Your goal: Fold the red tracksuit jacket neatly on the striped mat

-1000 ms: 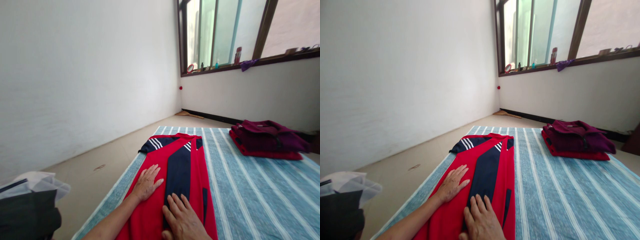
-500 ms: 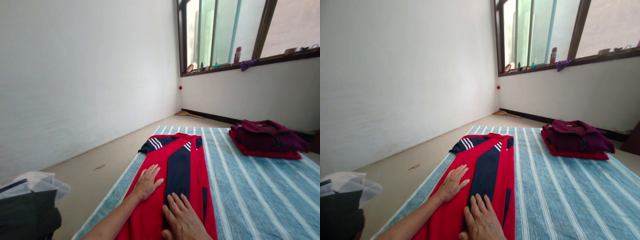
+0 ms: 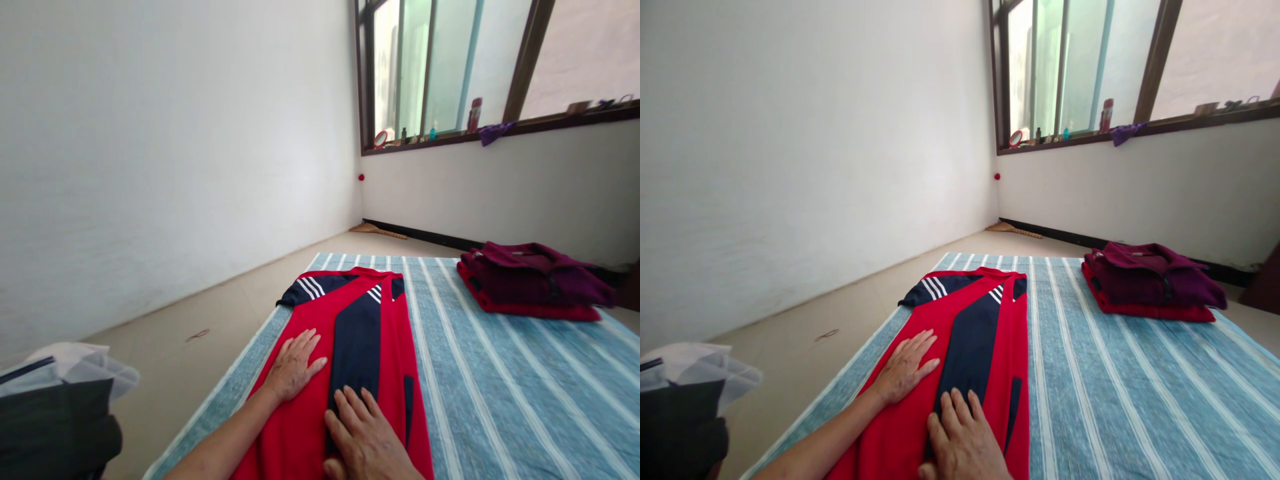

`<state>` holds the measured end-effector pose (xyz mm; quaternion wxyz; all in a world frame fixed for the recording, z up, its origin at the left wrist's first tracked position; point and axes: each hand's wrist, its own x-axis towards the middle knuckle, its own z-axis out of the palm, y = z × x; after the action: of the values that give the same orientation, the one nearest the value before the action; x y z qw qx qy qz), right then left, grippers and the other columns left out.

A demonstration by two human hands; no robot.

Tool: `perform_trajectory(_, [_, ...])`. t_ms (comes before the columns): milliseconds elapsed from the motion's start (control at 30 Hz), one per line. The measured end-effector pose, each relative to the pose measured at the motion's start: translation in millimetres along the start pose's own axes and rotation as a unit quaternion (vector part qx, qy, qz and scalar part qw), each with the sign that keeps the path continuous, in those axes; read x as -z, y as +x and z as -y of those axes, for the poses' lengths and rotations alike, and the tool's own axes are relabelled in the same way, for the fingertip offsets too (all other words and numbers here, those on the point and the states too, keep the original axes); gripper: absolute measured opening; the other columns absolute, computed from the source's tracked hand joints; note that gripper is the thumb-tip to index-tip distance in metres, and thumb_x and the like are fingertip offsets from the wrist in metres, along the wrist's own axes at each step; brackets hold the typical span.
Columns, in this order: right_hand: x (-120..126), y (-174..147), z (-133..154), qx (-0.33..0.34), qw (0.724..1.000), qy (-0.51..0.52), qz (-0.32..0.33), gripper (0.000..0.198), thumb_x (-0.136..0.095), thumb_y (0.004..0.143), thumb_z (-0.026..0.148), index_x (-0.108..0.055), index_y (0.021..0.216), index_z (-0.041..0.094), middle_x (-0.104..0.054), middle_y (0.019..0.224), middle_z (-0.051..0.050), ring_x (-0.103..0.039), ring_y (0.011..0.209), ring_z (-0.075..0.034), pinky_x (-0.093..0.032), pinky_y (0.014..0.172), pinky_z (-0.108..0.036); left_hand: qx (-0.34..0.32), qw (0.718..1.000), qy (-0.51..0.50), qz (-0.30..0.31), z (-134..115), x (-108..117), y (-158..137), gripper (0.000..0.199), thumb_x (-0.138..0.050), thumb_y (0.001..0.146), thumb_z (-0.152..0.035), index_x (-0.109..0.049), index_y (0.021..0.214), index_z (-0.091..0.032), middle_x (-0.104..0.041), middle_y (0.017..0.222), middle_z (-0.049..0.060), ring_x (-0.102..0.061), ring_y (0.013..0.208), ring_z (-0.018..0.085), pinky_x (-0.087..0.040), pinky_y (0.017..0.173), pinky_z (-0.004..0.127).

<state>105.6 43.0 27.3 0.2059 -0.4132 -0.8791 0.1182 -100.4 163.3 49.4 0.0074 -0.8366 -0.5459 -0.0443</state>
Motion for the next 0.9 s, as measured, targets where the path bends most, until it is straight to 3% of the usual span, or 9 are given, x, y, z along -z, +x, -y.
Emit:
perform_trajectory(667, [6, -2, 4, -0.004, 1.000, -0.017, 0.014, 0.054, -0.046, 0.091, 0.050, -0.043, 0.138, 0.023, -0.038, 0.144, -0.012, -0.030, 0.135, -0.030, -0.024, 0.110, -0.050, -0.002, 1.000, -0.019, -0.010, 0, -1, 0, 0.058, -0.037, 0.090, -0.056, -0.044, 0.136, -0.021, -0.040, 0.145, 0.009, -0.032, 0.136, 0.025, -0.024, 0.110, 0.050])
perform_trajectory(900, [10, 0, 4, 0.003, 0.999, -0.016, 0.028, 0.057, -0.044, 0.090, 0.054, -0.043, 0.137, 0.022, -0.039, 0.144, -0.015, -0.031, 0.134, -0.031, -0.025, 0.109, -0.052, -0.002, 1.000, -0.020, -0.013, 0, -3, 0, 0.057, -0.038, 0.090, -0.054, -0.044, 0.136, -0.021, -0.041, 0.145, 0.010, -0.032, 0.135, 0.025, -0.024, 0.110, 0.050])
